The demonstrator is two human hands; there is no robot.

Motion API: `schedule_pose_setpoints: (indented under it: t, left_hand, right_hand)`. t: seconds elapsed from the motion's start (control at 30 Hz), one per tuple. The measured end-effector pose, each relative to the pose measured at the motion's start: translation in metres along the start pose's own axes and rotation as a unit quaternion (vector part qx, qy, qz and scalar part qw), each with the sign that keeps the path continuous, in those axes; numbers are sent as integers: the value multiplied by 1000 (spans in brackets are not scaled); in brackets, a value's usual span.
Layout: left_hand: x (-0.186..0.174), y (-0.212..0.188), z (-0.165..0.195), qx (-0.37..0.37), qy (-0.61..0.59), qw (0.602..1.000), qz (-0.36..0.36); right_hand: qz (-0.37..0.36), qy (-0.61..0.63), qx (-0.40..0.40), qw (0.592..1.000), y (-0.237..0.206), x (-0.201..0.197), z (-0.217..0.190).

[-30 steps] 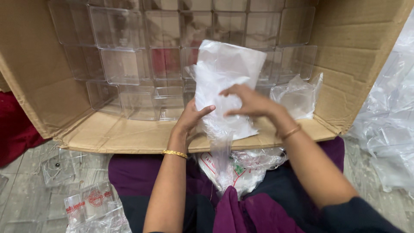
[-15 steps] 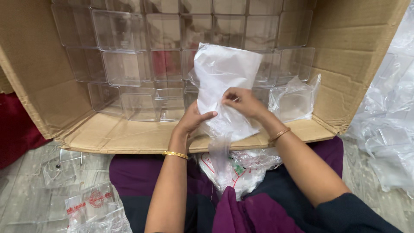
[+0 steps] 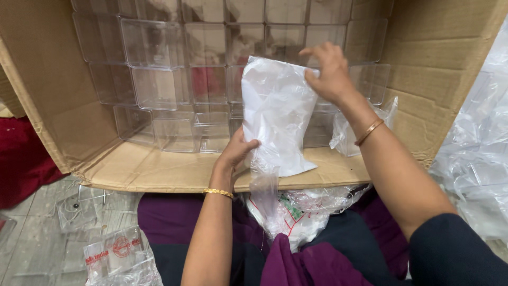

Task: The person sits on the floor in front of a large cardboard box filled with clear plastic boxes wrapped in plastic bags. They pull plastic bags out of the box, open each bag, remove the clear plastic box inside, and place the box into the compartment grid inside the carton, setting used bags aside.

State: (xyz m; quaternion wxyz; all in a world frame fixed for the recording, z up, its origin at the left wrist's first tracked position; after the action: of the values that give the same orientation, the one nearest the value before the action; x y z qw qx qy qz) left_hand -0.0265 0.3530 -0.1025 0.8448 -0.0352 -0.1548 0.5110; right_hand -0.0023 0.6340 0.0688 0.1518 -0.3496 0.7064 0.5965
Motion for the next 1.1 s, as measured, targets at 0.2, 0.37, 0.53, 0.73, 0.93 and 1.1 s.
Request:
schedule_pose_setpoints:
  t: [0.2,0.37,0.53,0.73,0.93,1.1]
  left_hand:
    - [1,0,1,-11,-29,1000,7]
    - [3,-2,8,-7,-13,1000,0]
    - [5,-4,12,-7,-14,1000,-6]
    - [4,-3,11,8,21,1000,-13]
    - [6,0,15,44,26,998,-28]
    - [-7,1,45,61,-5,997,-42]
  right_hand:
    - [-280,-108,113,947,5,5,-7]
    - [-506,114,95,850,0,21,-14]
    - [-228,150,130,953,15,44,-20]
    - [-198,6,70,978,44,75,-7]
    - [-282,89,246,923,47,81,6]
    - [-239,245,285,895,58,48,4]
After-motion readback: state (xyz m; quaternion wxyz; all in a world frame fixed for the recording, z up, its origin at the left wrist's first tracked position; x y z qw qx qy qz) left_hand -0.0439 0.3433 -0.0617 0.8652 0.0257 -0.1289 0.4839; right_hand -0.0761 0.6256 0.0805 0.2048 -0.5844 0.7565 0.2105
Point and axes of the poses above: each hand's wrist, its own y-axis towards the middle knuckle, its own x-axis out of the palm, z = x × y, the point moved 2 cm from there along y, towards the middle knuckle, and after that the axes turned 13 degrees about z, right-handed, at the moved point
